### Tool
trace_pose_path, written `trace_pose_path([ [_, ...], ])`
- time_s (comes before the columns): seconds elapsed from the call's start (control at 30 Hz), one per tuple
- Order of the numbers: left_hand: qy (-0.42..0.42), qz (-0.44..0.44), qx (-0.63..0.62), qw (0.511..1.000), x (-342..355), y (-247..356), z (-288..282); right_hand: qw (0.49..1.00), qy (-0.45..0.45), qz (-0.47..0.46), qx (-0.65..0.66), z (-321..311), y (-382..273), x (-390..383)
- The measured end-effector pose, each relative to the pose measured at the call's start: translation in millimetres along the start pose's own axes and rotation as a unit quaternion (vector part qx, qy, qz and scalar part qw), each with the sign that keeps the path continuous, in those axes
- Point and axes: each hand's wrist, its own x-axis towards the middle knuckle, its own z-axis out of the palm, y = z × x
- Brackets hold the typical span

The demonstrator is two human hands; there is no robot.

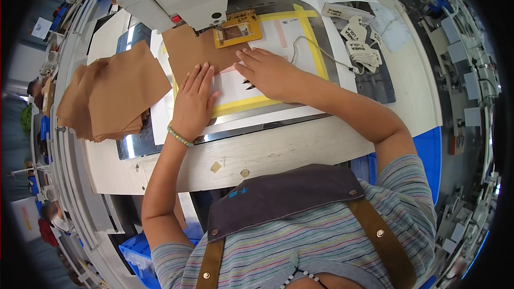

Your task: Sewing brand labels onto fabric or leather pieces using an industrial sewing machine.

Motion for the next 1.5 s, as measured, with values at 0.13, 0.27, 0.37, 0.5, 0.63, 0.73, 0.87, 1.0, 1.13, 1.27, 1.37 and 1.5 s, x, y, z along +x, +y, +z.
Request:
trace_pose_path([
  [0.13, 0.000, -0.010, -0.004, 1.000, 11, 9, 2, 0.996, -0.048, 0.047, -0.060, -11, -10, -8],
  [0.27, -0.008, 0.031, -0.021, 0.999, 30, 6, 9, 0.993, 0.007, 0.064, -0.102, -6, -15, -25],
  [0.37, -0.019, 0.039, -0.030, 0.999, 39, 6, 14, 0.988, 0.000, 0.069, -0.139, -18, -15, -36],
  [0.5, -0.039, 0.060, -0.016, 0.997, 39, 18, 11, 0.986, -0.025, 0.127, -0.101, -19, -4, -54],
  [0.63, 0.022, 0.025, -0.024, 0.999, 24, 11, 8, 0.983, -0.011, 0.127, -0.129, -23, 4, -72],
  [0.73, 0.042, 0.022, -0.016, 0.999, 17, 7, 9, 0.990, 0.024, 0.115, -0.077, -21, 4, -74],
  [0.87, 0.066, 0.034, -0.017, 0.997, 18, 11, 9, 0.990, 0.038, 0.136, -0.023, -8, 12, -73],
  [1.0, 0.115, 0.009, 0.009, 0.993, 12, 12, 7, 0.988, 0.072, 0.135, 0.010, -9, 13, -70],
  [1.13, 0.152, -0.035, 0.028, 0.987, -1, 1, 6, 0.984, 0.118, 0.135, 0.018, -16, 14, -72],
  [1.27, 0.132, -0.037, -0.021, 0.990, -10, -9, 9, 0.985, 0.100, 0.137, 0.039, -15, 14, -73],
  [1.37, 0.114, -0.027, -0.002, 0.993, -2, 2, 0, 0.985, 0.088, 0.138, 0.044, -14, 15, -73],
  [1.5, 0.082, -0.042, 0.001, 0.996, -1, 3, 2, 0.983, 0.106, 0.141, 0.051, -15, 14, -73],
])
